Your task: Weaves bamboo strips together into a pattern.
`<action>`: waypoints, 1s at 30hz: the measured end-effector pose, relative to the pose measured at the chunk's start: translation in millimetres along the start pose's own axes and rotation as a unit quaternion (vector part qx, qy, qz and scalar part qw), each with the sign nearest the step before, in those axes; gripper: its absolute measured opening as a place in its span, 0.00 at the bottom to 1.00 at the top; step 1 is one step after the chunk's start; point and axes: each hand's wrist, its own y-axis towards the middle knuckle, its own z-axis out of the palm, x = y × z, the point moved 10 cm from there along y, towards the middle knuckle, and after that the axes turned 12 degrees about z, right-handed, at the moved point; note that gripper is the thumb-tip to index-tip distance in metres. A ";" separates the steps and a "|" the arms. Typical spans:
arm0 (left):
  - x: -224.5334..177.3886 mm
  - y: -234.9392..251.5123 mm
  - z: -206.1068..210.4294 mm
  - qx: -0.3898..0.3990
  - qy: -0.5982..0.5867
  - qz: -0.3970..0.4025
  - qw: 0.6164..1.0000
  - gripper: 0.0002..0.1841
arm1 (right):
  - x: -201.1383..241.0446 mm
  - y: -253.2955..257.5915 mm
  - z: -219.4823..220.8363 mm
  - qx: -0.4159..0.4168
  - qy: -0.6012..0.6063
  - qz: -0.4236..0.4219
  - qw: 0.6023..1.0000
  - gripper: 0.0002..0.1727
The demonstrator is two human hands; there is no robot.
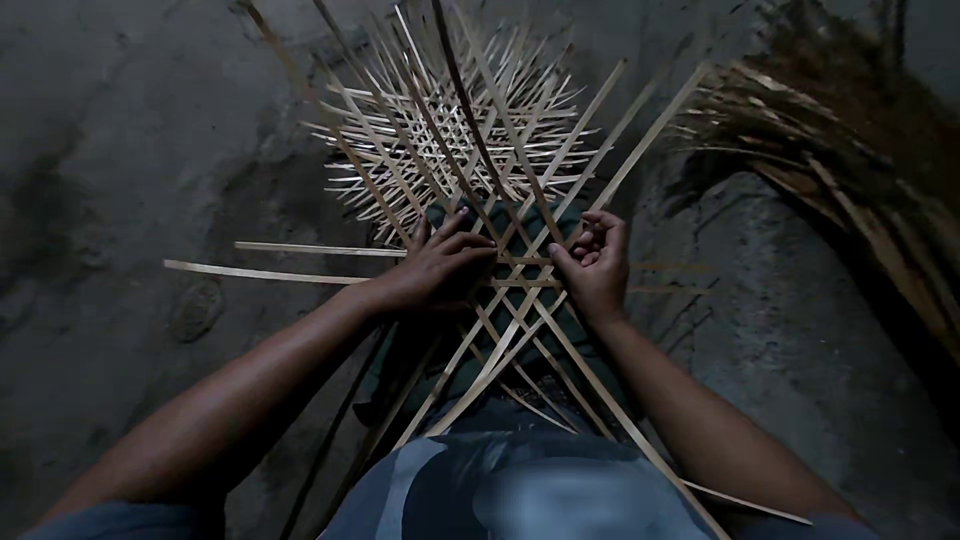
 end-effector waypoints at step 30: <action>10.5 -36.8 -23.7 -0.025 0.016 0.017 0.999 0.38 | 6.6 -1.3 0.4 0.002 -0.025 0.004 1.000 0.34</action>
